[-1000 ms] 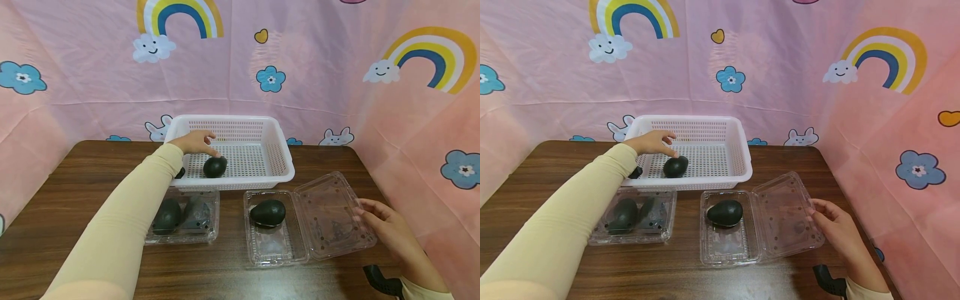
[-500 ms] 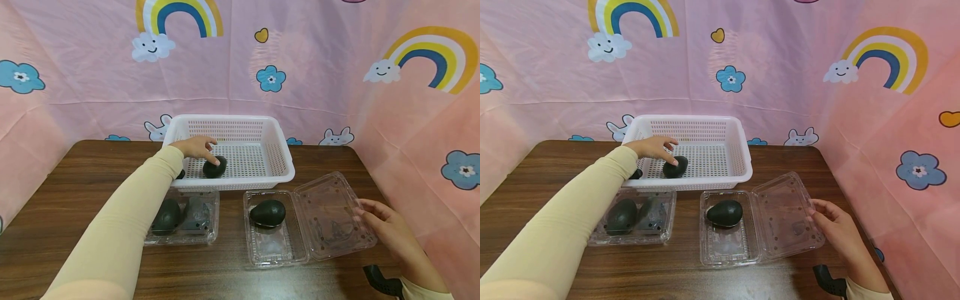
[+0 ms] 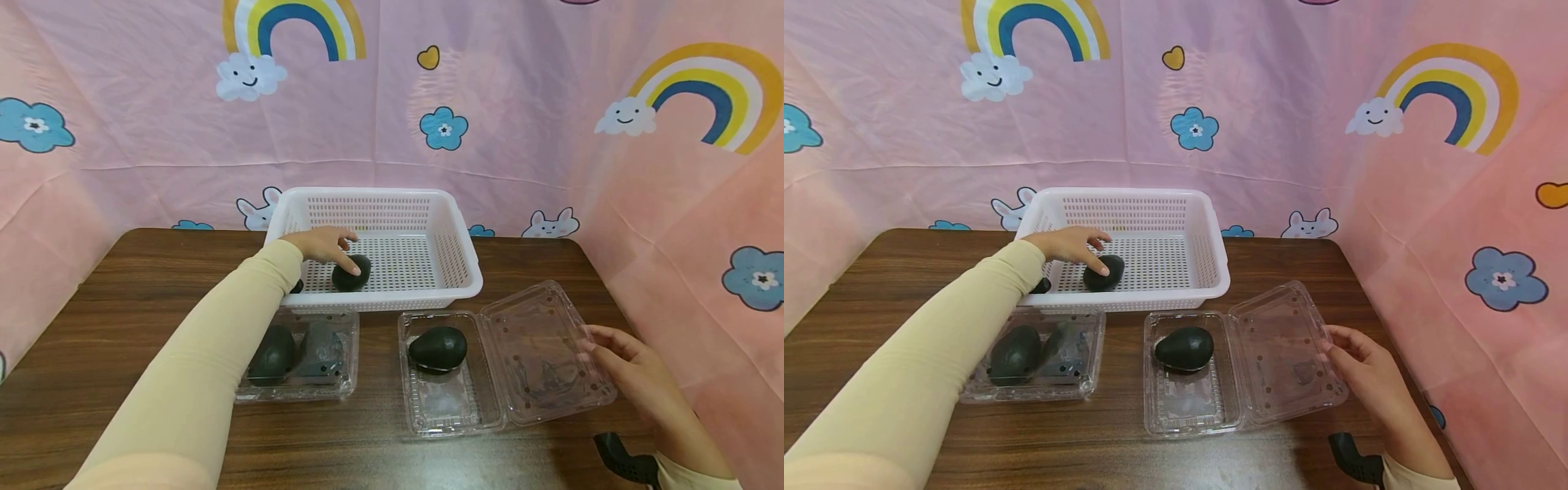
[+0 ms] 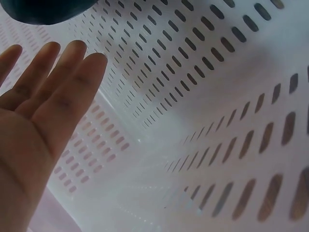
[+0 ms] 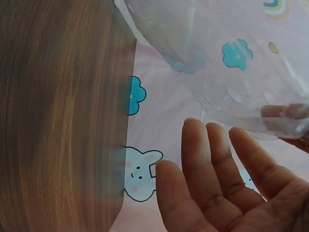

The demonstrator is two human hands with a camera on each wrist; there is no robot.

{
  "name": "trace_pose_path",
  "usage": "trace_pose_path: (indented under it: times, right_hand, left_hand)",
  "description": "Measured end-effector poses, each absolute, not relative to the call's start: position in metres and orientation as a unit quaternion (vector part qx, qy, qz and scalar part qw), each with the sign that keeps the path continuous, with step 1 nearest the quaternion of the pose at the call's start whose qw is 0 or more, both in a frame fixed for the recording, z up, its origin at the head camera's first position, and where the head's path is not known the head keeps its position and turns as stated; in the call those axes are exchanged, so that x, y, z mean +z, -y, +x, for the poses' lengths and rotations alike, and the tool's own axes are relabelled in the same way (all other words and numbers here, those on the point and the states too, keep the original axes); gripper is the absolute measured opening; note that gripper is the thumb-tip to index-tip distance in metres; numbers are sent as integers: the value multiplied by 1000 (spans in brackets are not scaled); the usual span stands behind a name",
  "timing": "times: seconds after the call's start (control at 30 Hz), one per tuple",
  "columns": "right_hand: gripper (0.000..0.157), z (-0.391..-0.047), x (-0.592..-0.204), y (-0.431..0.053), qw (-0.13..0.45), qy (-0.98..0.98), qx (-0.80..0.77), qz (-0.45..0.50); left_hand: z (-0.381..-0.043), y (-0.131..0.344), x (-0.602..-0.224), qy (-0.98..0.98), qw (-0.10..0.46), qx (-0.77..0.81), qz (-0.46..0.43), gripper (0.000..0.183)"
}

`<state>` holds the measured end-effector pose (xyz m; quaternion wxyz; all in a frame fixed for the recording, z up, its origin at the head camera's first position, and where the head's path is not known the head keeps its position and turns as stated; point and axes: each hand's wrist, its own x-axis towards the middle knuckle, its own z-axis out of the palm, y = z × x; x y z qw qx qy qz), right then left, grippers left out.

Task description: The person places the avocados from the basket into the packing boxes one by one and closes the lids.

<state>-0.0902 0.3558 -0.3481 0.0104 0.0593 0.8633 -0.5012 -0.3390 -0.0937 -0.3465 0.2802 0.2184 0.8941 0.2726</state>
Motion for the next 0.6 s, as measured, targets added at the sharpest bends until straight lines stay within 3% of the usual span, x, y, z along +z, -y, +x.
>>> trace_pose_path:
  times: [0.4,0.6]
  right_hand:
    - [49,-91,-347,-357,25,-869,-490,56]
    - [53,-93,-346,-356,26,-874,-480,69]
  left_hand:
    - [-338,89,-350,-893,307,254,211,84]
    - [-337,87,-350,-897,313,234,205,86]
